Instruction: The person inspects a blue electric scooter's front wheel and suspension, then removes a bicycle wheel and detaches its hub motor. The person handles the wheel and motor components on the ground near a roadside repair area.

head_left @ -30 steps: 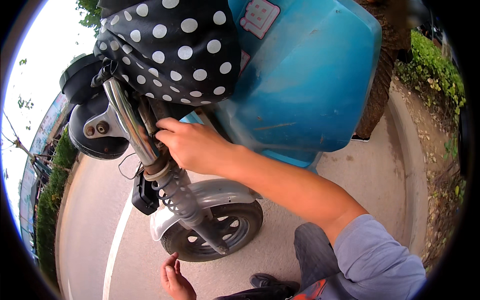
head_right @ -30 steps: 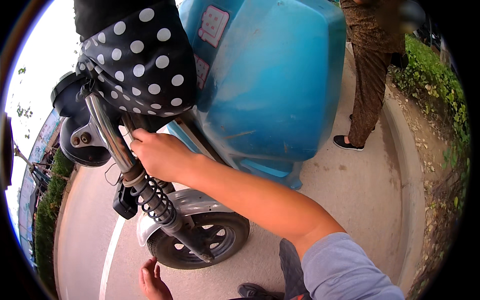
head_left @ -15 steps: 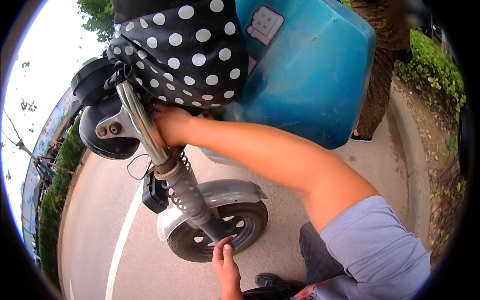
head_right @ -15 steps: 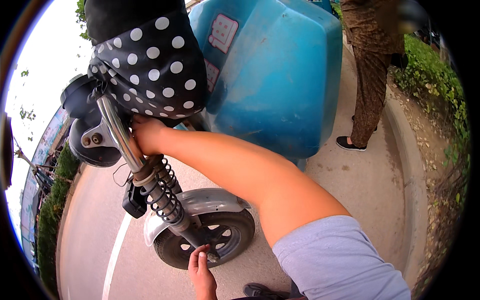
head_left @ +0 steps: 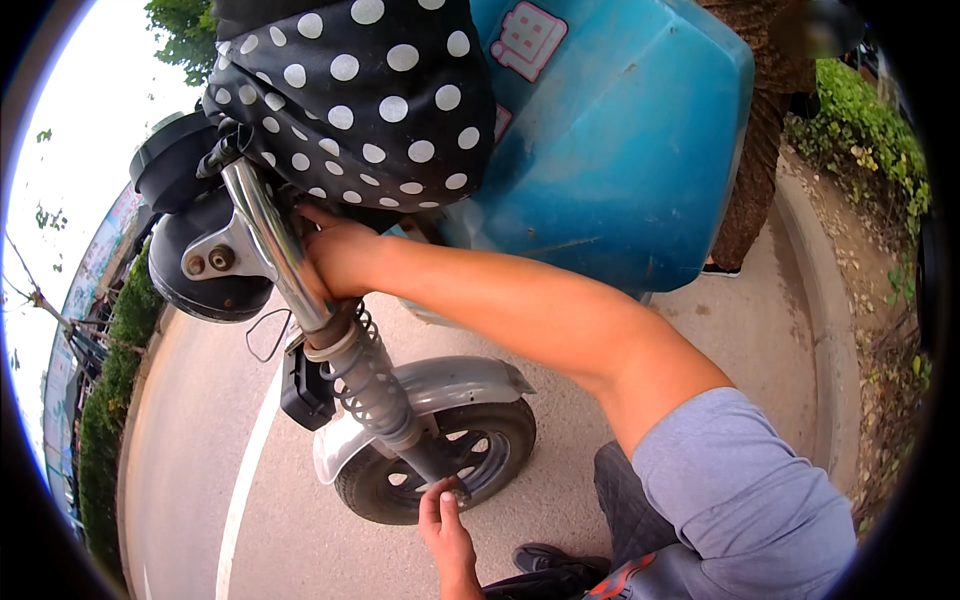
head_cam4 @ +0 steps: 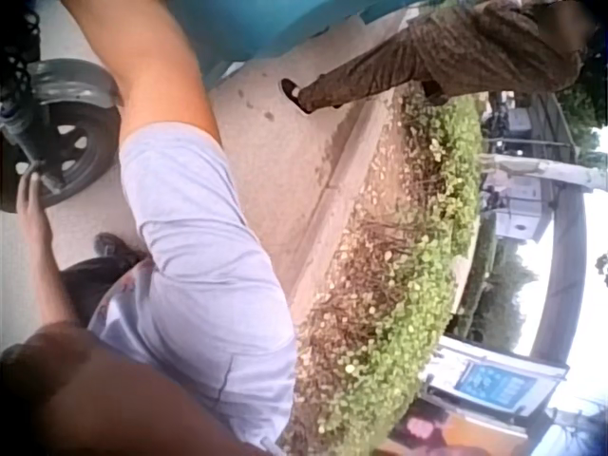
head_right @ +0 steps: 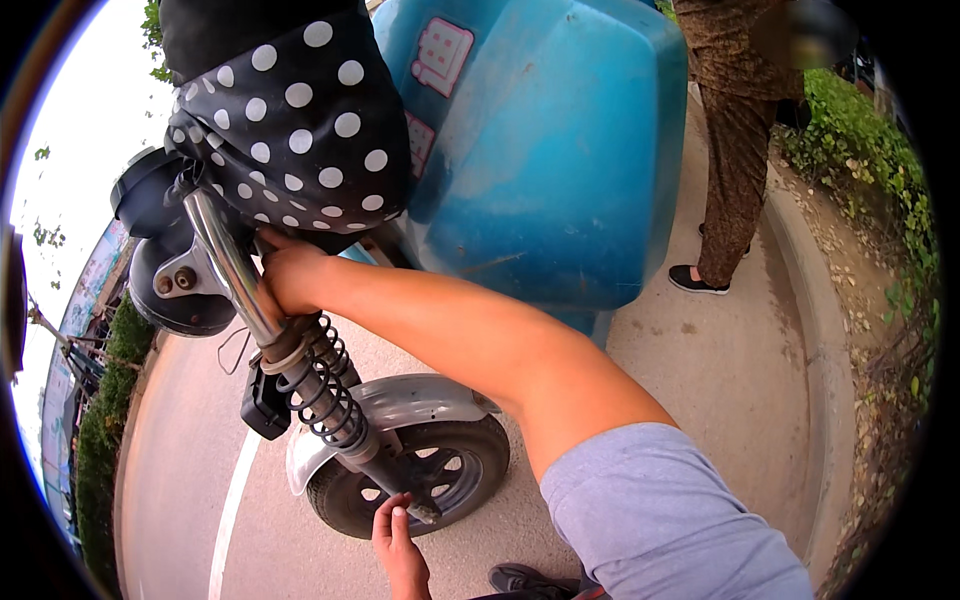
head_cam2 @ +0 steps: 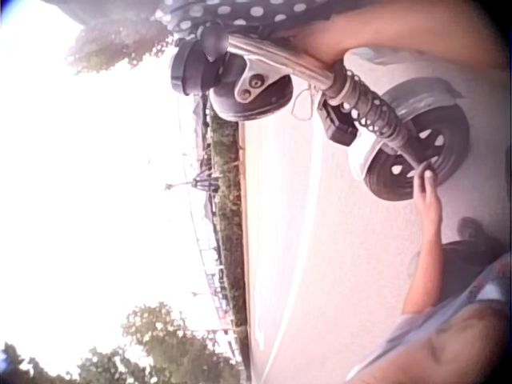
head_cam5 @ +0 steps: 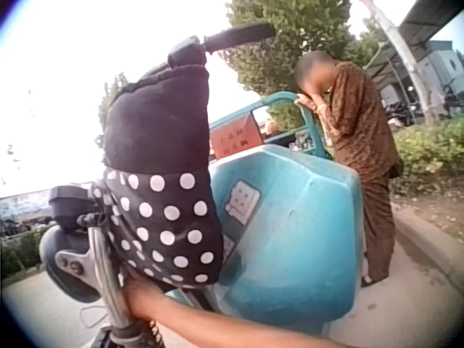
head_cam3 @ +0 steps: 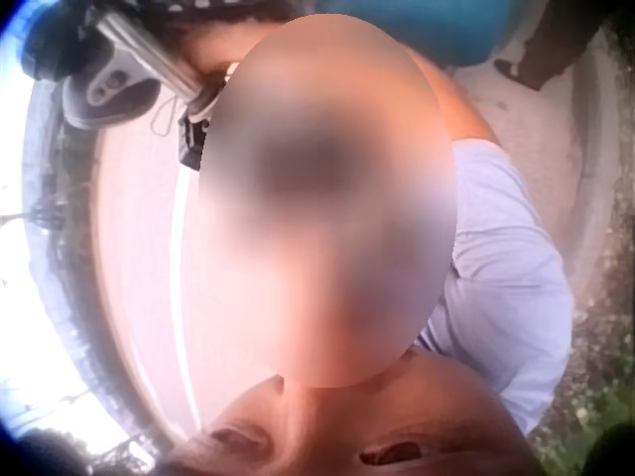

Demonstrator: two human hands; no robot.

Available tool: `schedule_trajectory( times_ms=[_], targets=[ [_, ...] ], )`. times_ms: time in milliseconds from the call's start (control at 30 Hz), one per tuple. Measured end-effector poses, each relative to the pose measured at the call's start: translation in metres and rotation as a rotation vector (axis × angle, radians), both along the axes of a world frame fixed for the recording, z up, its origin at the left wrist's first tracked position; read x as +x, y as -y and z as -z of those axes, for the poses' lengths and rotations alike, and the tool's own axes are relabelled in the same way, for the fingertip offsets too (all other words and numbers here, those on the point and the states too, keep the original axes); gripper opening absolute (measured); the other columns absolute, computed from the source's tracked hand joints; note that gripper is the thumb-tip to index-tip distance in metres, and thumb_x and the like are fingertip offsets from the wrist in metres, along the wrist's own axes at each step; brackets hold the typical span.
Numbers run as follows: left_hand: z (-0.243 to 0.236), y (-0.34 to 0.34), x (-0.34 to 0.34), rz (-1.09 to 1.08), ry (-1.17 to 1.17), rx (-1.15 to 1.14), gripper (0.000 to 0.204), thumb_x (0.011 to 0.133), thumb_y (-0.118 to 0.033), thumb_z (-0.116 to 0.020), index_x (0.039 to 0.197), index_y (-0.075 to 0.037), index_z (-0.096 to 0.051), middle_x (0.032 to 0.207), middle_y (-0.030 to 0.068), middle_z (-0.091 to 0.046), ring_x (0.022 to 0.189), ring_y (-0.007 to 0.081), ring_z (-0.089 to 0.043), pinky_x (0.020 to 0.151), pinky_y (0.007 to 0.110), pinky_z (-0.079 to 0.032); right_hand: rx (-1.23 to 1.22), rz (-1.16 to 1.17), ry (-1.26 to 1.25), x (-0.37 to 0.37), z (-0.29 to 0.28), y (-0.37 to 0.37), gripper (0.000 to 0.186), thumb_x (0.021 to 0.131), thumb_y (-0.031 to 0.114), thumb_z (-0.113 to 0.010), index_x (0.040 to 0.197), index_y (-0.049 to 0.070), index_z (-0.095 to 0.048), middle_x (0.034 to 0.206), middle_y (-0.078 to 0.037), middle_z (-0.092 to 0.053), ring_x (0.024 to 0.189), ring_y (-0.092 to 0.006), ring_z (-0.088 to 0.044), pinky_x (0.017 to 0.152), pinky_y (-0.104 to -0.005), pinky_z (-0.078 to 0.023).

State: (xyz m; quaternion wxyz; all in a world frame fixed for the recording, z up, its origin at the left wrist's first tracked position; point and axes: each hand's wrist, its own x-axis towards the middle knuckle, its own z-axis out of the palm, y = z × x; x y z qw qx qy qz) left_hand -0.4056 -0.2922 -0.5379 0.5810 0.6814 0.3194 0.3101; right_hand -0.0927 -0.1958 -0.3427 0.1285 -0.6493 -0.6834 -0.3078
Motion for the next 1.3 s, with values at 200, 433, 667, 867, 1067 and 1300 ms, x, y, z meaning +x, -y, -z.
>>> schedule_trajectory(
  times_ms=[200,433,667,867,1067,1300],
  targets=[
    [0.002,-0.002,-0.001,0.017,-0.023,0.003,0.024,0.092,-0.015,-0.050,0.106,0.002,-0.058,0.106,0.0107,-0.063,0.102,0.0183,-0.055,0.093,0.032,-0.038,-0.099,-0.026,0.018,-0.002,-0.006,0.007,0.018,0.072,0.019,-0.057,0.083,0.012,-0.070,0.088,-0.003,-0.068,0.103,-0.0194,-0.058,0.112,-0.0460,-0.012],
    [0.002,-0.001,-0.001,0.004,-0.006,0.000,0.023,0.092,-0.016,-0.050,0.105,0.001,-0.059,0.104,0.0095,-0.063,0.101,0.0178,-0.055,0.093,0.032,-0.039,0.216,-0.193,-0.002,0.002,0.012,0.025,0.023,0.077,0.019,-0.058,0.095,0.009,-0.067,0.112,-0.007,-0.061,0.122,-0.0230,-0.044,0.110,-0.0443,-0.020],
    [-0.005,-0.035,-0.017,-0.141,0.036,-0.019,0.024,0.092,-0.019,-0.050,0.104,-0.001,-0.060,0.103,0.0081,-0.063,0.098,0.0165,-0.055,0.090,0.030,-0.038,0.538,-0.258,-0.312,-0.042,0.035,0.125,0.028,0.077,0.011,-0.063,0.103,0.003,-0.062,0.110,-0.012,-0.060,0.116,-0.0291,-0.048,0.103,-0.0441,-0.033],
    [-0.027,-0.170,-0.082,-0.446,-0.040,0.152,0.036,0.095,-0.032,-0.045,0.107,-0.002,-0.060,0.111,0.0117,-0.061,0.108,0.0196,-0.053,0.093,0.036,-0.036,0.595,-0.129,-0.205,-0.067,0.012,0.253,0.030,0.069,0.007,-0.067,0.098,0.000,-0.063,0.103,-0.014,-0.061,0.101,-0.0320,-0.056,0.089,-0.0440,-0.046],
    [0.052,-0.288,-0.086,-0.138,-0.232,0.058,0.049,0.097,-0.037,-0.040,0.122,0.003,-0.053,0.128,0.0173,-0.052,0.123,0.0259,-0.046,0.106,0.042,-0.027,0.647,-0.030,-0.030,-0.039,0.005,0.285,0.028,0.067,0.001,-0.066,0.095,-0.001,-0.064,0.099,-0.014,-0.062,0.095,-0.0319,-0.058,0.083,-0.0408,-0.049],
    [0.092,-0.320,-0.079,-0.232,-0.293,-0.163,0.049,0.090,-0.047,-0.044,0.123,-0.013,-0.055,0.115,0.0022,-0.061,0.112,0.0168,-0.051,0.096,0.045,-0.028,0.651,-0.026,-0.059,-0.038,0.004,0.285,0.027,0.066,-0.001,-0.066,0.094,0.001,-0.064,0.098,-0.013,-0.063,0.094,-0.0316,-0.059,0.082,-0.0395,-0.050]
  ],
)
